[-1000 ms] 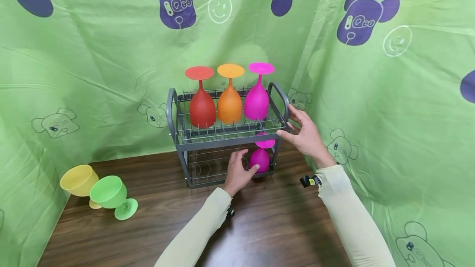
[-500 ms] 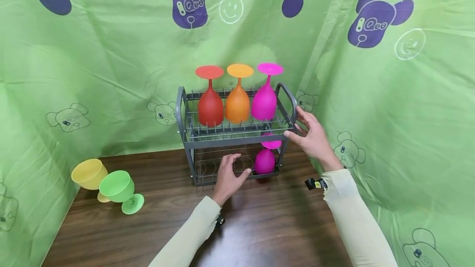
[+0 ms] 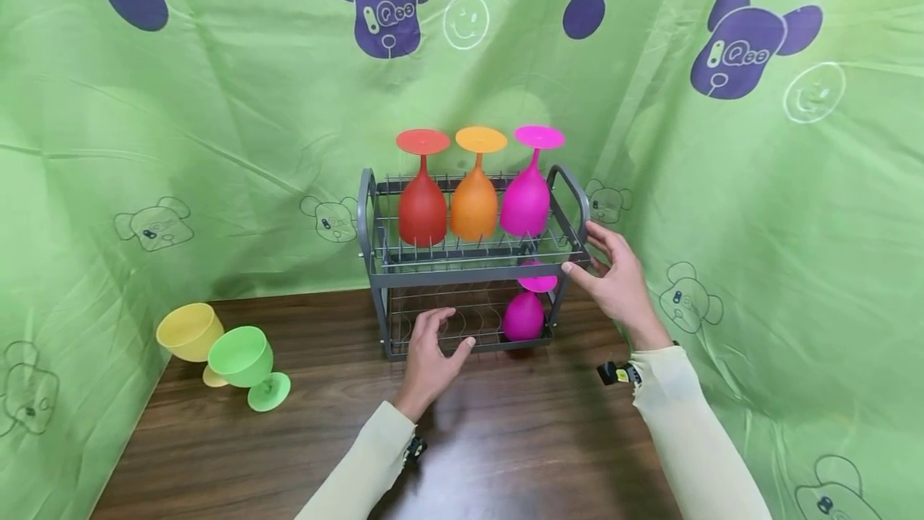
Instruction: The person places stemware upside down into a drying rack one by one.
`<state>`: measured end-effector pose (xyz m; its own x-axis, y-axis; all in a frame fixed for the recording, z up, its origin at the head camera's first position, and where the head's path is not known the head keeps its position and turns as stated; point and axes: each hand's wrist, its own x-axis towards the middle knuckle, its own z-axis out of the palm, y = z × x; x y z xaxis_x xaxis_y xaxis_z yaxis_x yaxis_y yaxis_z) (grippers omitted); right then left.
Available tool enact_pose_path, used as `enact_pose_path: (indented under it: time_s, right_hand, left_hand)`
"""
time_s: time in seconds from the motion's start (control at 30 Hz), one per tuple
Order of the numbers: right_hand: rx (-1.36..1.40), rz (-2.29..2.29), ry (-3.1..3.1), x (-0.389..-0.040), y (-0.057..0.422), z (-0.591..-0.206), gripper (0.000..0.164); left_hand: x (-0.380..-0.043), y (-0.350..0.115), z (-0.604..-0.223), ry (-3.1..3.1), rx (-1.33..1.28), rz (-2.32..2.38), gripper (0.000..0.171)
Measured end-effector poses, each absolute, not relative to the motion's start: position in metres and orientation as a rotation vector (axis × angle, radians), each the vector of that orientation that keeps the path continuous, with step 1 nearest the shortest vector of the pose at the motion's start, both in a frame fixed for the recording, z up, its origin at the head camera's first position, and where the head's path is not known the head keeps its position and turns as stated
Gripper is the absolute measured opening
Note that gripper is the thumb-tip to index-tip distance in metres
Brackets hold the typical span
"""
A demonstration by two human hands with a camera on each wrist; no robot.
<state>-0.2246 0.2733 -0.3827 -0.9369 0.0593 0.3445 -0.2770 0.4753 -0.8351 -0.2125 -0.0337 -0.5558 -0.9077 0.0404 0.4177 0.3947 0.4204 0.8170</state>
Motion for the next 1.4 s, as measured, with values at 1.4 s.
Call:
enact_pose_path:
  time_s: [1.4]
  right_hand:
    - [0.394, 1.474, -2.378, -0.121, 0.195, -0.414, 0.064]
  left_hand:
    - [-0.155, -0.166, -0.541, -2.128, 0.095, -1.386, 0.062]
